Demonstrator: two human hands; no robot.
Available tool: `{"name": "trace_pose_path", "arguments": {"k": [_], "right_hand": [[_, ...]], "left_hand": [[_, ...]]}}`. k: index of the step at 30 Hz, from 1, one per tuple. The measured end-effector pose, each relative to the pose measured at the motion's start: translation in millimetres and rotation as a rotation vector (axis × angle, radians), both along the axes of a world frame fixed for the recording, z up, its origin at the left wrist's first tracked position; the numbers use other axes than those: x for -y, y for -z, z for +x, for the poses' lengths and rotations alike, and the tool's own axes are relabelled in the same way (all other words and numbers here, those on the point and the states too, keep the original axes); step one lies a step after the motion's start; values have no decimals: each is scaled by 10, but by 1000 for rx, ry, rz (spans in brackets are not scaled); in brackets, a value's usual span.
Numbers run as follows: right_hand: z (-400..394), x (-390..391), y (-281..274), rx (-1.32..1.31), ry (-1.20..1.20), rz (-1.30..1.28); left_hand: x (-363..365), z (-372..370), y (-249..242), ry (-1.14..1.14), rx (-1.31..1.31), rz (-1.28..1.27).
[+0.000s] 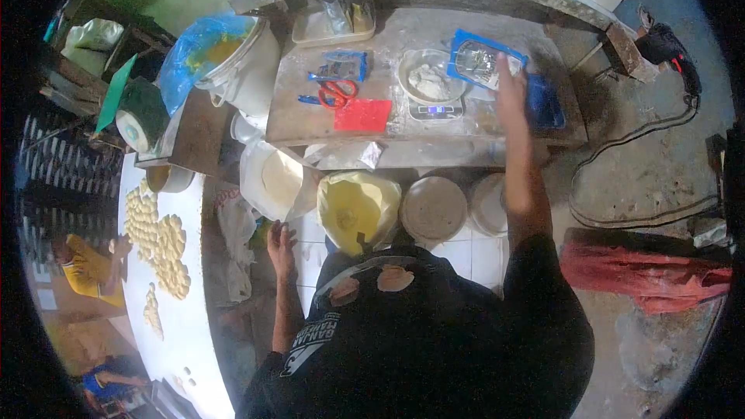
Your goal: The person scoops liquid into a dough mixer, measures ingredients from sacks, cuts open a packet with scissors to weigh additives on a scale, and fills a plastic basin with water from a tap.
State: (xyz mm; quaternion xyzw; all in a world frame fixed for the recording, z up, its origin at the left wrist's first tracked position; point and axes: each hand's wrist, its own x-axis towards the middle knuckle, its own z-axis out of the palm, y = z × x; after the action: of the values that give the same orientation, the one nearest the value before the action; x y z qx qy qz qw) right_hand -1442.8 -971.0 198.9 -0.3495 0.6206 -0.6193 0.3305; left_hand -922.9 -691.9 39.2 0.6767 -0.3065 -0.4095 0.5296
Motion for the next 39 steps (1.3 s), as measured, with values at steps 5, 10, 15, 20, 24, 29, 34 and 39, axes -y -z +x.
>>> {"name": "trace_pose_path", "arguments": {"k": [5,10,15,20,24,29,34,39], "right_hand": [[58,-33,109,641,-74,-81],[916,-448,587,1491,-686,-67],[2252,-1164,829,1856,-960,138],[2717,-1532,753,1635,-971,315],[2598,-1568,696,1312,-967,543],[2606,-1386,749,974,-1163,605],[2752,-1341,886,833,-1219,564],[2634,-1177,1019,308,-1373,509]], "left_hand": [[161,-169,-473,114,-21,3],[580,-536,-961,456,-1,-151],[918,-1119,-1358,723,5,-211],[1031,-1207,-1146,780,-216,-68],[1027,-1242,-1423,720,-178,190],[1090,-1026,-1074,562,-56,-121],[1086,-1006,-1298,503,-133,-72],[1136,-952,-1194,422,-339,-164]]}}
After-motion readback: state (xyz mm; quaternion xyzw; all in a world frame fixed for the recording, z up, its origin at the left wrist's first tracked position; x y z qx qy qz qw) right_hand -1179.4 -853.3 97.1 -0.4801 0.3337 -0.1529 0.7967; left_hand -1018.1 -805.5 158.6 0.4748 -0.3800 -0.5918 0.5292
